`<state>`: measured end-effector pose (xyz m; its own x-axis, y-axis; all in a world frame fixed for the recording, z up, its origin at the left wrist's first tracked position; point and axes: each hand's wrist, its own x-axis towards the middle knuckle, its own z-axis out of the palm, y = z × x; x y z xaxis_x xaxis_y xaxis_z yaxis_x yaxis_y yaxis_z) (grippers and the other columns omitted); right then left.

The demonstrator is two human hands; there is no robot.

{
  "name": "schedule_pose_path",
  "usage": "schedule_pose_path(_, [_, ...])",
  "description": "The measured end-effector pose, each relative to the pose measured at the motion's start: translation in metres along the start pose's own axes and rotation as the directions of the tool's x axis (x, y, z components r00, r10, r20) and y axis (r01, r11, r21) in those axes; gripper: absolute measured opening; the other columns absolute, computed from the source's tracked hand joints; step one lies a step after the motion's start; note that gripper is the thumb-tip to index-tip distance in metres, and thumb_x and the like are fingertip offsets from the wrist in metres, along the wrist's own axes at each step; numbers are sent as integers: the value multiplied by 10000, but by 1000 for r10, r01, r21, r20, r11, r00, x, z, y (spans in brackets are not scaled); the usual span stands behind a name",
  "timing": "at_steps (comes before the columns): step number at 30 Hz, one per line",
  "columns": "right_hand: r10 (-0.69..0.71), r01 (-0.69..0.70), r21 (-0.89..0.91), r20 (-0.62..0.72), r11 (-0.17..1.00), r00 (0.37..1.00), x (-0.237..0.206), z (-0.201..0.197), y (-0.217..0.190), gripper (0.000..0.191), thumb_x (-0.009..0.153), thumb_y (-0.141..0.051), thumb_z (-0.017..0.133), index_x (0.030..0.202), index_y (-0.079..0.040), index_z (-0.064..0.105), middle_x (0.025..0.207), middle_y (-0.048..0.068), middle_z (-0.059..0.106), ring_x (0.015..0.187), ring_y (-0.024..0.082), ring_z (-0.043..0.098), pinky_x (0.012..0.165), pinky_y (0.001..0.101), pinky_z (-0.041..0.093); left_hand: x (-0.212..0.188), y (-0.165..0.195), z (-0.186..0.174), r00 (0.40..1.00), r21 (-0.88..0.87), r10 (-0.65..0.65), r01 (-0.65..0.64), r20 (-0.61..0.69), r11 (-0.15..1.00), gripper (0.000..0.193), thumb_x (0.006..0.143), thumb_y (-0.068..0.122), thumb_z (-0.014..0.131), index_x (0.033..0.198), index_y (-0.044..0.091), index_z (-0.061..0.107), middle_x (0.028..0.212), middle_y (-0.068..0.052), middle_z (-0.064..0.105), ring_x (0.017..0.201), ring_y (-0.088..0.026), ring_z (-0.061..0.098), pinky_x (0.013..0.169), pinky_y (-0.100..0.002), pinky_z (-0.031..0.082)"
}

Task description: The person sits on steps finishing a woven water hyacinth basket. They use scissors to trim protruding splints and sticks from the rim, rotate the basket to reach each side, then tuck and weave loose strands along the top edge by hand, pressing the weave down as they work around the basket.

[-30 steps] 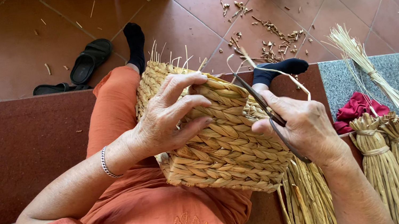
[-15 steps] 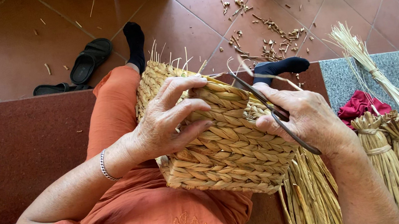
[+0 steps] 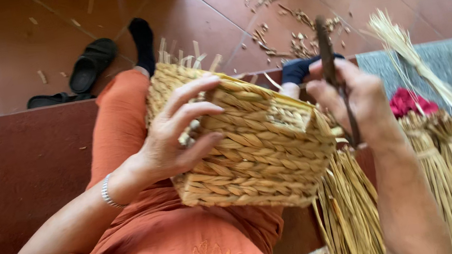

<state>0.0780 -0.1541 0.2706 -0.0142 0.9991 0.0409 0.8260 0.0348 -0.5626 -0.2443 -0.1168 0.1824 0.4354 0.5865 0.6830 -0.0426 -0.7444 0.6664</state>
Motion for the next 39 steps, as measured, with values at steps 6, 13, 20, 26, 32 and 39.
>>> schedule_pose_path(6, [103,-129,195,141,972,985,5,3,-7,436,939,-244,710,1325,-52,641,884,-6,725,667,89,636,574,276,516,-22,3,1,989,-155,-142,148,49,977,539,925,12,730,1407,45,489,1600,-181,442,1556,-345,390,1316,-443,330])
schedule_pose_path(13, [-198,173,142,188,975,962,14,16,-1,378,927,-171,790,1258,-19,689,834,15,632,744,107,570,686,284,493,-142,-23,-3,639,-417,-769,703,16,576,254,1073,161,588,1263,-6,564,1193,-140,598,1114,-197,617,1013,-353,530])
schedule_pose_path(20, [-96,60,247,133,967,986,33,39,21,377,925,-131,811,1270,-33,695,932,-21,670,810,67,593,718,223,510,-191,-45,48,-8,-610,-796,638,605,-470,716,982,663,338,1288,68,594,1221,-112,691,1099,-268,651,933,-458,527])
schedule_pose_path(26, [-166,163,246,-11,955,986,42,45,29,389,974,-63,787,1340,-13,663,1039,20,712,893,79,651,778,224,530,-120,-68,56,134,-774,-830,466,542,-430,750,918,637,438,1448,115,536,1452,-71,601,1324,-265,539,1097,-485,417])
schedule_pose_path(32, [-65,148,348,-239,926,969,21,72,43,315,985,-33,716,1291,22,664,1003,75,734,868,107,705,758,244,587,-71,-118,26,350,-890,-856,389,381,-237,631,935,430,614,1421,30,572,1411,-137,618,1265,-243,588,1101,-391,450])
schedule_pose_path(39, [224,-19,626,-251,780,942,-21,191,97,183,986,-32,716,1160,6,677,933,99,749,787,119,729,664,258,613,-64,-173,2,410,-864,-907,488,98,128,639,910,179,693,1472,-30,472,1367,-164,595,1219,-213,609,1042,-344,519])
